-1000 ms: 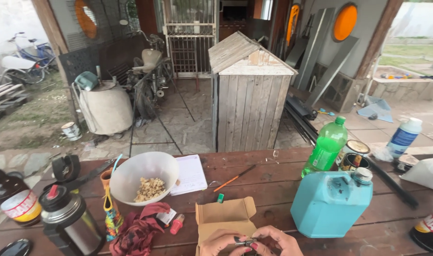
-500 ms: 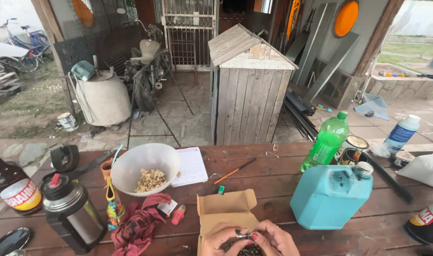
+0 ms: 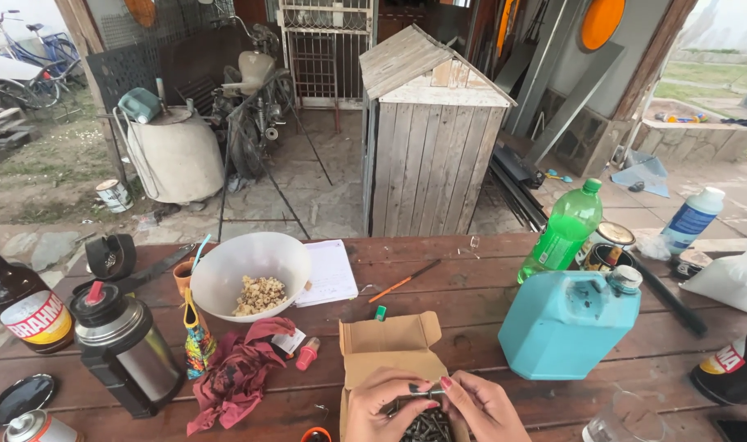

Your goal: A person is sorting through a box of screws and bolts, picking them up and testing if nuts fit onto the bolts.

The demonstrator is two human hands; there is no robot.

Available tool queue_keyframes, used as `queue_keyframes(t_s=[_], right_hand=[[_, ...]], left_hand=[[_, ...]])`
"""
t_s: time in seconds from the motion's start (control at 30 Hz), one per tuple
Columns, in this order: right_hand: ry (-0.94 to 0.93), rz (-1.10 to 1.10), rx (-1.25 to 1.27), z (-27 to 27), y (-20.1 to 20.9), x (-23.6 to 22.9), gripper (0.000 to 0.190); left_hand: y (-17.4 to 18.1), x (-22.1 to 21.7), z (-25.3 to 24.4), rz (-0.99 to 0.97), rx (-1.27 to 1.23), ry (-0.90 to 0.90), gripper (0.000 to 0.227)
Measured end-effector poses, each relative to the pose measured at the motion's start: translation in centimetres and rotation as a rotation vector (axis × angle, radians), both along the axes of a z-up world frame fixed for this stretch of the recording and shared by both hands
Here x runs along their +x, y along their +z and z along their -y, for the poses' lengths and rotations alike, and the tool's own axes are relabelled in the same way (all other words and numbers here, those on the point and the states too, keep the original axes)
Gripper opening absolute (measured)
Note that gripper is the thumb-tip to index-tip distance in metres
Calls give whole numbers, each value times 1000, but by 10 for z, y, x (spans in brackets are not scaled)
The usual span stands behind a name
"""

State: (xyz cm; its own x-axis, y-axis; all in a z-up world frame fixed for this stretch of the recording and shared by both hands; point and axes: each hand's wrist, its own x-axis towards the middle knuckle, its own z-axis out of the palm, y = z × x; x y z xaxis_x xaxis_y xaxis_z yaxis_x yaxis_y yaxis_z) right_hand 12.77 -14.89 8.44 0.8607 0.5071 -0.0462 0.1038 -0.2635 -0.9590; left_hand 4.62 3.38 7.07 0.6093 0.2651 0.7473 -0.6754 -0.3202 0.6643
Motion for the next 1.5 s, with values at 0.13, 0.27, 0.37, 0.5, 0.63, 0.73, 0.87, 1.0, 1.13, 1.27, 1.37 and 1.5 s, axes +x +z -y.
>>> queue_keyframes(t_s=[0.13,0.27,0.37,0.5,0.63,0.73,0.87,1.0,1.13,1.27,1.37,1.5], right_hand=[[132,25,119,6,-16,9,28],[90,87,13,6,-1,2,19],[52,59,1,6,3,1,17],[50,-48,-93,6,18,-4,36],[82,-64,-74,7,4,3,47],[114,70,-75,11,-14,11,33],[134,78,91,11,-12,7,18],[107,80,95,10,-13,7,14],[113,-51,9,8,0,2,19],[156,-43,-10,11,-10,13,14],[195,-219,38,11,2,8,25],[184,-115,157,11,-4,7,46]], left_hand=[[-14,4,-3,-6,25,5,22],[-14,4,-2,-21,12,1,23],[-10,2,0,-44,12,20,19],[-7,2,3,26,21,0,22],[-1,0,8,35,1,-13,22],[-6,0,7,30,11,-8,22],[-11,0,5,-3,8,18,22],[-4,-4,5,-21,-4,33,22],[3,-7,5,-24,-6,51,21],[-2,-5,3,7,27,60,23],[-4,-2,3,1,59,89,22],[1,0,9,100,76,49,21]])
